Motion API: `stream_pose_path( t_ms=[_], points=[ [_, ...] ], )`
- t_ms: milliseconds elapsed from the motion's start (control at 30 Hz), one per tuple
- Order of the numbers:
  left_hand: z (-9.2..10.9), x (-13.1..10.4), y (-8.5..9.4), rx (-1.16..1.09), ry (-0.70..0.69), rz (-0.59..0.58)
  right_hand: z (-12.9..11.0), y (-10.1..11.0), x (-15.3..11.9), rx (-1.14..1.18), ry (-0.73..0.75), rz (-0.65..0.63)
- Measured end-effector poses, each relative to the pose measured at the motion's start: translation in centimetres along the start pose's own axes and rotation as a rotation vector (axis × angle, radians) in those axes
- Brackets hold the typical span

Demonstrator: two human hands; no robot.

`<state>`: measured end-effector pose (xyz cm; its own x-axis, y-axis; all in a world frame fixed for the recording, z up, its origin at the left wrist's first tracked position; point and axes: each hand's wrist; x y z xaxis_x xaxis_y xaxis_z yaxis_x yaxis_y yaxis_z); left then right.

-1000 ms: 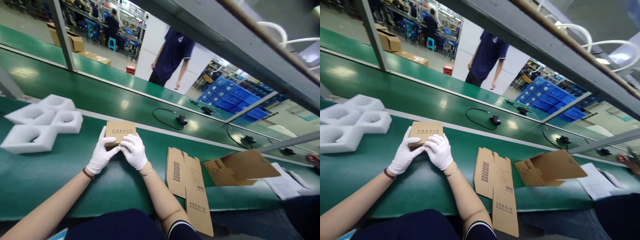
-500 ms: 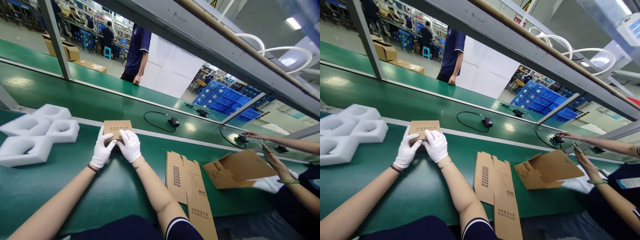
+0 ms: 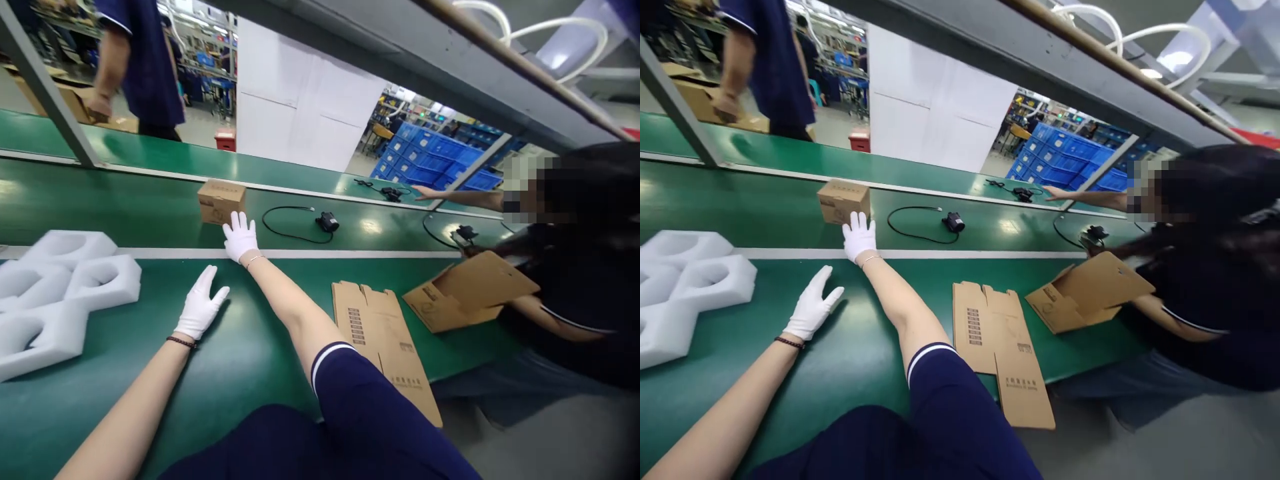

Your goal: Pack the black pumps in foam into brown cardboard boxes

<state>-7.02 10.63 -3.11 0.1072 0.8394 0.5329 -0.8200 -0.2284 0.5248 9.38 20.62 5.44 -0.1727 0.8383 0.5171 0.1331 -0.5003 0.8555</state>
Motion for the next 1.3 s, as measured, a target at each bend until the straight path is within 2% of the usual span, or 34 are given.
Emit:
stream_pose_path(
  t_ms=[100, 167, 267, 333, 367, 433, 533, 633, 700, 800, 967, 1033, 1133, 1233, 1300],
  points=[
    [-0.1, 0.0, 0.0, 0.017, -0.037, -0.021, 1.0, 3.1, -4.2, 0.010, -0.099, 0.035],
    [-0.1, -0.1, 0.0, 0.023, -0.042, -0.029, 3.5, 6.0, -8.7, -0.030, -0.208, 0.021],
    [0.2, 0.0, -0.2, 0.049, -0.034, -0.035, 8.7, 10.3, -16.3, -0.145, -0.539, -0.021],
    [0.5, 0.1, -0.3, 0.093, -0.022, -0.055, 11.8, 12.4, -20.7, -0.235, -0.807, -0.104],
    [0.6, 0.1, -0.3, 0.116, -0.015, -0.069, 13.1, 13.2, -22.5, -0.268, -0.931, -0.182],
    [1.0, 0.0, -0.3, 0.141, -0.003, -0.091, 15.1, 14.1, -25.2, -0.329, -1.068, -0.270],
    [1.4, -0.6, -0.1, 0.138, -0.005, -0.108, 17.8, 14.8, -27.5, -0.442, -1.163, -0.197],
    [1.8, -1.3, 0.0, 0.141, -0.017, -0.130, 20.6, 15.2, -28.6, -0.394, -1.394, -0.262],
    [2.1, -1.7, 0.0, 0.143, -0.030, -0.148, 22.0, 15.4, -28.8, -0.315, -1.459, -0.334],
    [2.7, -1.9, -0.3, 0.134, -0.053, -0.175, 23.0, 15.5, -28.5, -0.280, -1.401, -0.337],
    [3.2, -2.2, -0.4, 0.083, -0.113, -0.182, 22.9, 16.7, -27.3, -0.221, -1.221, -0.321],
    [3.3, -2.4, -0.1, 0.044, -0.138, -0.172, 22.7, 18.2, -26.9, -0.236, -1.196, -0.299],
    [4.7, -2.6, 0.7, -0.032, -0.133, -0.151, 22.0, 21.8, -25.9, -0.272, -1.158, -0.238],
    [8.4, -2.6, 1.4, -0.125, -0.088, -0.187, 20.2, 26.1, -23.9, -0.324, -1.068, -0.148],
    [11.9, -2.6, 1.5, -0.197, -0.062, -0.290, 18.7, 28.7, -22.2, -0.313, -0.936, -0.069]
  ],
)
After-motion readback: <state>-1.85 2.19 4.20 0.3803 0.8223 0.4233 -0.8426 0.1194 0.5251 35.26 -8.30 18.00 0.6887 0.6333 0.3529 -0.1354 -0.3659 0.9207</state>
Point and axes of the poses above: each hand's wrist, its own x-axis towards the middle knuckle, its own y-axis out of the back of the hand, z = x × y, and after that the axes turned 11 degrees about z, right-handed
